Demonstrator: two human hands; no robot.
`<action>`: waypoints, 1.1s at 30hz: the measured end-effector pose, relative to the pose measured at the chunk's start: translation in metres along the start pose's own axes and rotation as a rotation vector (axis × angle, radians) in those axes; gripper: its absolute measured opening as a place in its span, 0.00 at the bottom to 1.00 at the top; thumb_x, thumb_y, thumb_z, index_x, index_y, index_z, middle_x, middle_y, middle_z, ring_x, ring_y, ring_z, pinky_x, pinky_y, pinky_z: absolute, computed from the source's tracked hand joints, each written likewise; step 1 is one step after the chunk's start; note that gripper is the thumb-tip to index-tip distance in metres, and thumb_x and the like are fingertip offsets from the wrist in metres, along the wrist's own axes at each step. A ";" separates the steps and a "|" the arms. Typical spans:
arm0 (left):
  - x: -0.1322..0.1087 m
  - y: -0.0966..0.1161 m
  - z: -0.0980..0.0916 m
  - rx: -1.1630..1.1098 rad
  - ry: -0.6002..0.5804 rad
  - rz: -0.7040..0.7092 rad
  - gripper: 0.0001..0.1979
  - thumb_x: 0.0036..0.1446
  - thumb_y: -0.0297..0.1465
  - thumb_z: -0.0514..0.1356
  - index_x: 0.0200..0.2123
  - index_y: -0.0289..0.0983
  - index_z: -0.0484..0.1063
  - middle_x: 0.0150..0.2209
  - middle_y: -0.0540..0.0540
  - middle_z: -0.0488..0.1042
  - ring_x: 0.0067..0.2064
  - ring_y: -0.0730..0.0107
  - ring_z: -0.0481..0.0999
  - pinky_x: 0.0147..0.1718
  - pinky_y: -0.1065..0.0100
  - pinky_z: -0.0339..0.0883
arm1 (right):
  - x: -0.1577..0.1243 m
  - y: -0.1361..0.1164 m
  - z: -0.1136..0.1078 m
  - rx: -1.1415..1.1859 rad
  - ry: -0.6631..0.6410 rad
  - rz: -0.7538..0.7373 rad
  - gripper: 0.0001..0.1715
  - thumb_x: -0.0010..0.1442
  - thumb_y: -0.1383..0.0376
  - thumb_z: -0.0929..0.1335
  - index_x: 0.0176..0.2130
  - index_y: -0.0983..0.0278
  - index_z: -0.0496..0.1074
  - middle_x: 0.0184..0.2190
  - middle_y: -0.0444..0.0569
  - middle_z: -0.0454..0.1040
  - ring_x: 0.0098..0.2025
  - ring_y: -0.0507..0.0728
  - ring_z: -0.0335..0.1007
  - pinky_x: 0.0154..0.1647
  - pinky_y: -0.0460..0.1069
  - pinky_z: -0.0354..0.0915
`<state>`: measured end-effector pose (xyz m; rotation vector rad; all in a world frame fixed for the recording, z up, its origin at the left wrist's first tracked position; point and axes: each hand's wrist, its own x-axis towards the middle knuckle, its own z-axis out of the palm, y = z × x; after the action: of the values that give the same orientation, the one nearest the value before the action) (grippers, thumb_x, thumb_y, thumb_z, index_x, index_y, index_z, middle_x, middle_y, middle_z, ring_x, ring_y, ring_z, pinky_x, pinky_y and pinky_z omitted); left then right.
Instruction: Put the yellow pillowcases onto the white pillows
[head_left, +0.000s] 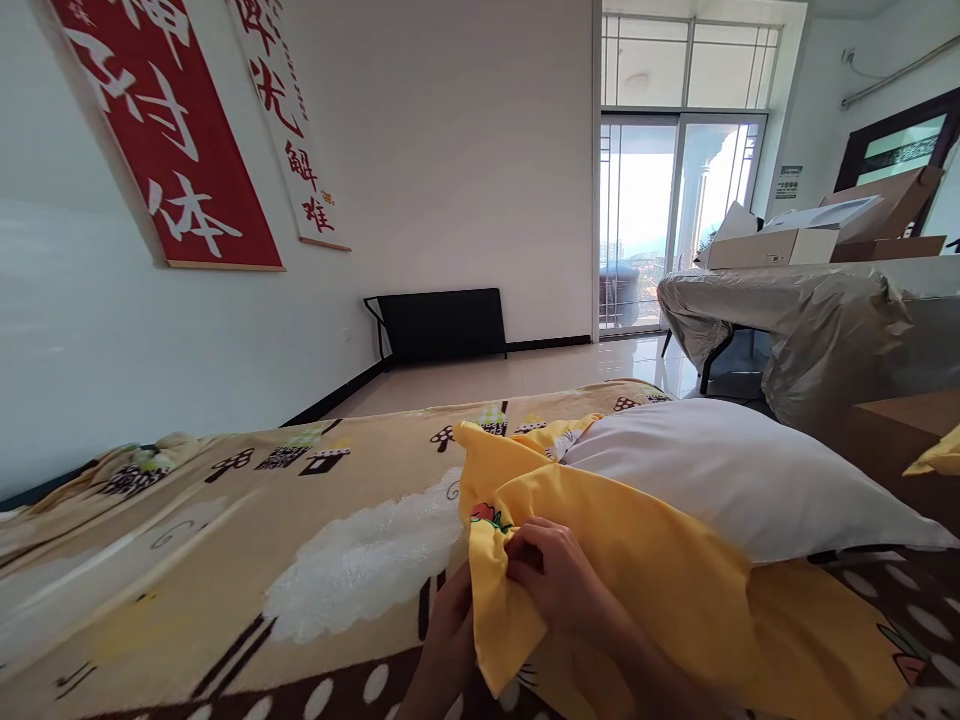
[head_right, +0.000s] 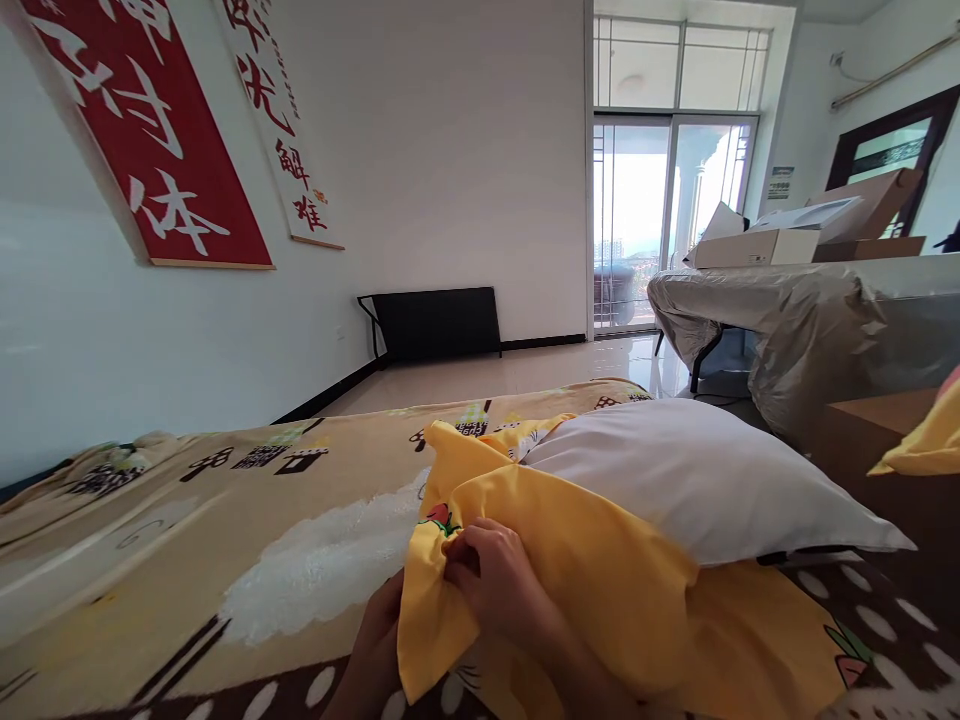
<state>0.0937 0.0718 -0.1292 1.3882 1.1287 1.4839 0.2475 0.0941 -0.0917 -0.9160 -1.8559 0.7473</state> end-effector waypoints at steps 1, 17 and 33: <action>0.000 0.002 0.001 -0.021 0.015 -0.012 0.17 0.40 0.42 0.66 0.29 0.34 0.77 0.25 0.46 0.72 0.28 0.66 0.66 0.27 0.69 0.63 | 0.001 0.001 0.000 0.021 -0.005 -0.011 0.04 0.53 0.72 0.67 0.28 0.64 0.70 0.28 0.43 0.69 0.32 0.51 0.65 0.34 0.45 0.59; 0.010 0.002 -0.005 0.290 0.306 0.282 0.13 0.40 0.37 0.65 0.28 0.38 0.68 0.26 0.51 0.67 0.28 0.69 0.64 0.27 0.71 0.62 | 0.005 0.009 -0.011 0.167 -0.016 -0.046 0.07 0.58 0.67 0.63 0.28 0.63 0.59 0.27 0.41 0.61 0.30 0.50 0.56 0.31 0.45 0.55; -0.006 0.010 0.011 0.307 0.226 0.098 0.19 0.49 0.42 0.61 0.41 0.37 0.74 0.29 0.46 0.74 0.31 0.63 0.71 0.33 0.66 0.66 | -0.002 -0.002 0.000 -0.168 -0.058 -0.240 0.07 0.62 0.69 0.61 0.32 0.61 0.64 0.33 0.46 0.66 0.35 0.53 0.62 0.36 0.46 0.59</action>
<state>0.1057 0.0642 -0.1210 1.5262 1.4998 1.6177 0.2473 0.0908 -0.0911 -0.7631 -2.0597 0.4815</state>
